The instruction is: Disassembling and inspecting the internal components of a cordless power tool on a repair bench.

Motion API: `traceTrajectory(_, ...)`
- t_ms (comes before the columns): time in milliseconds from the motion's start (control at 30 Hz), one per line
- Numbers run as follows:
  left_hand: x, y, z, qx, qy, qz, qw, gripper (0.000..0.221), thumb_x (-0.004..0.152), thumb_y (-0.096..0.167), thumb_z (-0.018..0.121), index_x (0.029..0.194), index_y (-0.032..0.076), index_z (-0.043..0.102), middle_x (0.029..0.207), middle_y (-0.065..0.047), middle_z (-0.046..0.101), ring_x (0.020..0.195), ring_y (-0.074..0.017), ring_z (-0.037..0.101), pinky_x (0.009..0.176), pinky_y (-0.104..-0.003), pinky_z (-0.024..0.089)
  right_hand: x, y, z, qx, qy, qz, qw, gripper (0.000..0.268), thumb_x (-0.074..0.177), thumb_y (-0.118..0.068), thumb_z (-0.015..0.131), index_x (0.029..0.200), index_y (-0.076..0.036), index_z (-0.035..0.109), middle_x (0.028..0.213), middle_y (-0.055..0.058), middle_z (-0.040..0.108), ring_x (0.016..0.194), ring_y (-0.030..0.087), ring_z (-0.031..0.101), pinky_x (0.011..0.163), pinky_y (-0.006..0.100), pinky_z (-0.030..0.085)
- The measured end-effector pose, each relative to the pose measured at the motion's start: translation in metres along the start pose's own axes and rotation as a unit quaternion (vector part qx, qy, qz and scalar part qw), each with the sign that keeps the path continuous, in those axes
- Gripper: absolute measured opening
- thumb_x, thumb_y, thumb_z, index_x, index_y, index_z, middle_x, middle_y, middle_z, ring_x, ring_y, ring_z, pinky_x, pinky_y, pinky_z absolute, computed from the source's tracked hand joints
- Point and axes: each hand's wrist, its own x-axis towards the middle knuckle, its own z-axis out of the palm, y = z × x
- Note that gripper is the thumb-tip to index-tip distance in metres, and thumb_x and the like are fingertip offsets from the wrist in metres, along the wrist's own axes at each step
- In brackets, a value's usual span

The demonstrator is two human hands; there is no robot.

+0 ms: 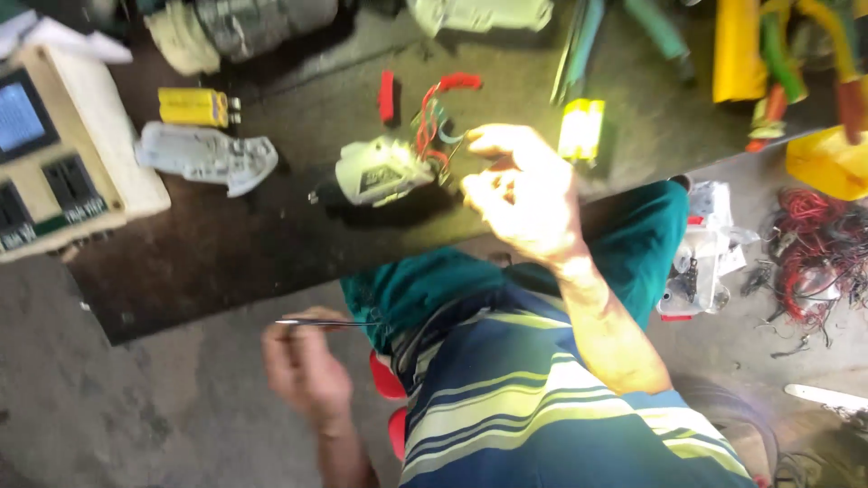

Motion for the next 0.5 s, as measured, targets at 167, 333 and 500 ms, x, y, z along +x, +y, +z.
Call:
traceTrajectory(167,-0.006,-0.119,-0.084,-0.209,0.112,-0.261,0.936,0.038,0.098,0.050,0.063,0.090,0.021,0.039,0.088,0.001,0.030,0.078,-0.0191,0.028,0.073,-0.045,0.024,-0.019,0.013,-0.002,0.181,0.088,-0.117,0.972,0.012,0.095,0.014,0.064,0.103,0.005,0.061,0.106,0.020,0.064,0.071,0.027,0.072,0.056,0.027,0.056)
traceTrajectory(333,-0.040,-0.304,-0.200,-0.202,0.527,-0.330,0.757,0.031,0.101,0.038,0.053,0.115,0.035,0.025,0.083,0.000,0.034,0.068,-0.0192,0.029,0.070,-0.044,0.029,-0.021,0.011,-0.004,0.192,0.074,-0.124,0.971,0.012,0.096,0.010,0.063,0.105,0.003,0.061,0.103,0.018,0.064,0.072,0.025,0.072,0.055,0.026,0.057)
traceTrajectory(500,-0.051,-0.345,-0.242,0.436,0.407,-0.608,0.523,0.073,0.096,0.070,0.075,0.130,0.019,0.035,0.134,-0.007,0.039,0.126,-0.0302,0.046,0.100,-0.050,0.044,-0.021,0.001,-0.007,0.190,0.096,-0.127,0.969,0.012,0.092,0.013,0.063,0.098,0.003,0.062,0.100,0.019,0.063,0.070,0.026,0.073,0.053,0.026,0.057)
